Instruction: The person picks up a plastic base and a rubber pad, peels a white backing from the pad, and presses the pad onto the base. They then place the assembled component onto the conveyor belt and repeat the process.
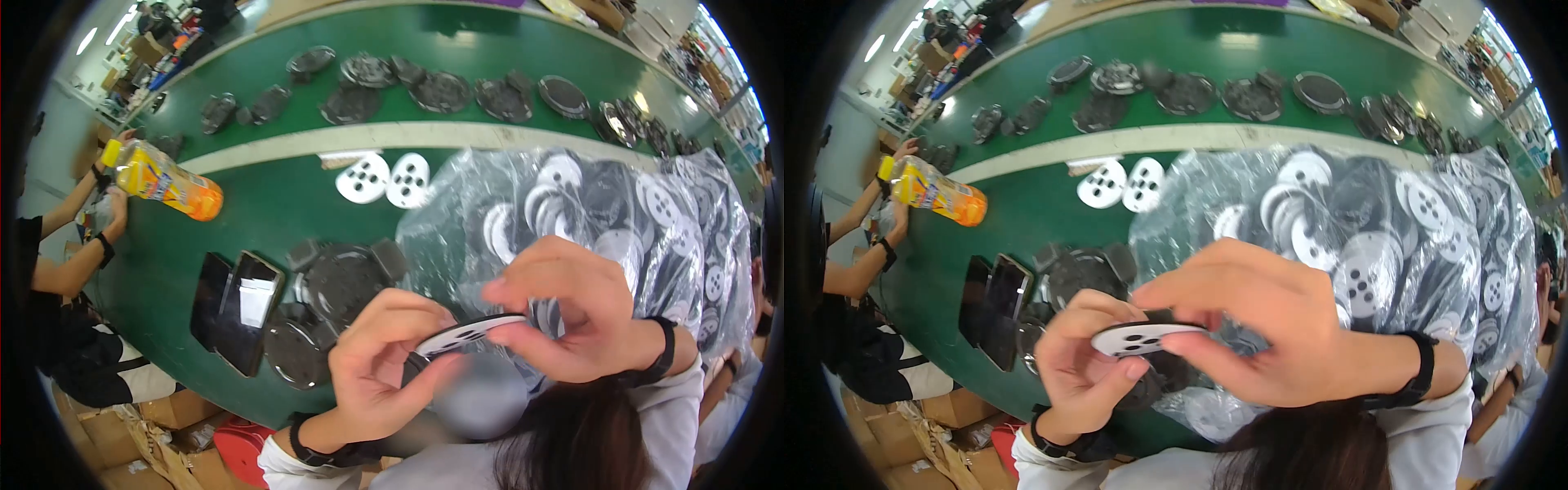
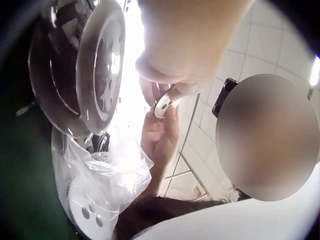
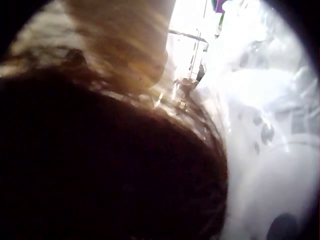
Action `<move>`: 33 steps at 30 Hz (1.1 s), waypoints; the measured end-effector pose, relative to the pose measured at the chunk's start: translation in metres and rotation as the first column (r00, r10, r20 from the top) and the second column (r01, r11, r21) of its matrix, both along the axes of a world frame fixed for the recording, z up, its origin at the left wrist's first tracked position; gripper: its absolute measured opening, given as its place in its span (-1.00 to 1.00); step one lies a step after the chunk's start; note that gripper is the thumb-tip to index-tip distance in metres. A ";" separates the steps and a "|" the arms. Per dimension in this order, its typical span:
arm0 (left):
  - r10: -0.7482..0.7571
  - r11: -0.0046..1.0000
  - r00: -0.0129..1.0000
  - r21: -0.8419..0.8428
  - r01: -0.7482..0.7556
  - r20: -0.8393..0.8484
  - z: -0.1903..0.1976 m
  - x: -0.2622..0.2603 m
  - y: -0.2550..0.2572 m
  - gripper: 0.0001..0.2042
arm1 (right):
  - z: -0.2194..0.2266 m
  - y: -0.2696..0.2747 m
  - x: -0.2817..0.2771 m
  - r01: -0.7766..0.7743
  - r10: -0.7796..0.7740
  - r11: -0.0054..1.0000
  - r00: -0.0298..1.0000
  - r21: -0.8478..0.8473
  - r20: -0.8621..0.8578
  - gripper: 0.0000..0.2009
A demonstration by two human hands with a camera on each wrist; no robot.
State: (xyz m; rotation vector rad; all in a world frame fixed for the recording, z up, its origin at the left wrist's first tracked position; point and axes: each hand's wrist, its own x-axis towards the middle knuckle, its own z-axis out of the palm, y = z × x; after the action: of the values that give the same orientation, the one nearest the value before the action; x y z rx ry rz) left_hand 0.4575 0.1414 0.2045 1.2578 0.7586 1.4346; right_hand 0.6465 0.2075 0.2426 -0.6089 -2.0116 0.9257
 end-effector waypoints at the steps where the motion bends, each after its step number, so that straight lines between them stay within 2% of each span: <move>1: 0.001 1.000 0.998 0.005 0.000 -0.060 0.000 -0.003 0.000 -0.71 | -0.001 0.000 -0.001 0.028 -0.033 0.991 0.999 -0.128 -0.037 -0.74; 2: 0.013 0.999 0.992 0.032 -0.009 -0.128 0.002 -0.007 0.001 -0.73 | -0.005 0.004 0.000 -0.003 -0.006 0.992 0.998 -0.127 -0.069 -0.75; 3: -0.008 1.000 0.997 0.014 0.009 -0.073 0.000 -0.008 0.002 -0.74 | -0.010 0.009 0.001 -0.039 0.028 0.992 0.995 -0.118 -0.098 -0.77; 5: -0.074 0.996 0.997 -0.048 0.074 0.002 -0.003 -0.010 0.000 -0.75 | -0.012 0.010 0.000 -0.101 0.062 0.960 0.986 -0.261 -0.154 -0.81; 6: -0.115 0.989 0.993 -0.092 0.117 0.025 -0.002 -0.012 0.001 -0.74 | -0.012 0.006 0.000 -0.144 0.047 0.891 0.973 -0.431 -0.228 -0.81; 8: -0.154 0.983 0.988 -0.108 0.152 -0.014 0.002 -0.016 0.003 -0.75 | -0.013 0.006 0.000 -0.218 0.041 0.808 0.947 -0.547 -0.318 -0.79; 12: -0.222 0.966 0.974 -0.144 0.216 -0.033 0.007 -0.019 0.004 -0.81 | -0.016 0.008 0.003 -0.270 0.083 0.791 0.937 -0.549 -0.340 -0.78; 15: -0.242 0.968 0.963 -0.098 0.231 -0.115 0.006 -0.024 0.006 -0.82 | -0.014 0.009 0.003 -0.272 0.040 0.735 0.931 -0.621 -0.362 -0.78; 16: -0.229 0.972 0.966 -0.087 0.220 -0.123 0.007 -0.022 0.006 -0.82 | -0.014 0.008 0.003 -0.284 0.055 0.740 0.929 -0.610 -0.366 -0.78; 19: -0.080 0.997 0.972 -0.017 0.078 -0.221 0.007 -0.018 0.003 -0.83 | -0.016 0.008 0.003 -0.206 0.072 0.863 0.954 -0.461 -0.292 -0.80; 24: -0.005 0.996 0.971 0.088 0.027 -0.240 0.008 -0.018 0.003 -0.85 | -0.017 0.008 -0.002 -0.206 0.081 0.877 0.954 -0.435 -0.288 -0.81; 27: 0.035 0.996 0.965 0.090 -0.012 -0.260 0.006 -0.014 0.001 -0.87 | -0.016 0.007 -0.002 -0.140 0.034 0.912 0.963 -0.386 -0.269 -0.80; 29: 0.025 0.998 0.967 0.069 -0.008 -0.252 0.005 -0.014 -0.001 -0.84 | -0.013 0.011 0.000 -0.055 0.047 0.993 0.996 -0.105 -0.076 -0.78; 30: 0.018 0.999 0.969 0.049 -0.006 -0.245 0.004 -0.014 -0.001 -0.82 | -0.010 0.012 -0.001 -0.052 0.045 0.993 0.996 -0.105 -0.076 -0.78; 32: -0.044 0.998 0.979 0.037 0.053 -0.199 0.004 -0.013 0.001 -0.83 | -0.002 0.009 -0.003 -0.010 0.006 0.991 0.999 0.132 0.034 -0.75; 33: -0.102 0.994 0.983 0.031 0.108 -0.151 0.004 -0.012 0.002 -0.83 | 0.000 0.008 -0.003 -0.005 0.000 0.993 0.999 0.122 0.037 -0.75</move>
State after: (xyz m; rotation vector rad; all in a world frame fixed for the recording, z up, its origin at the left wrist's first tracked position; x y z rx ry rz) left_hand 0.4456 0.1433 0.2090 1.4269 0.7549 1.2865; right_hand 0.6430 0.2156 0.2426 -0.5594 -2.0855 0.7912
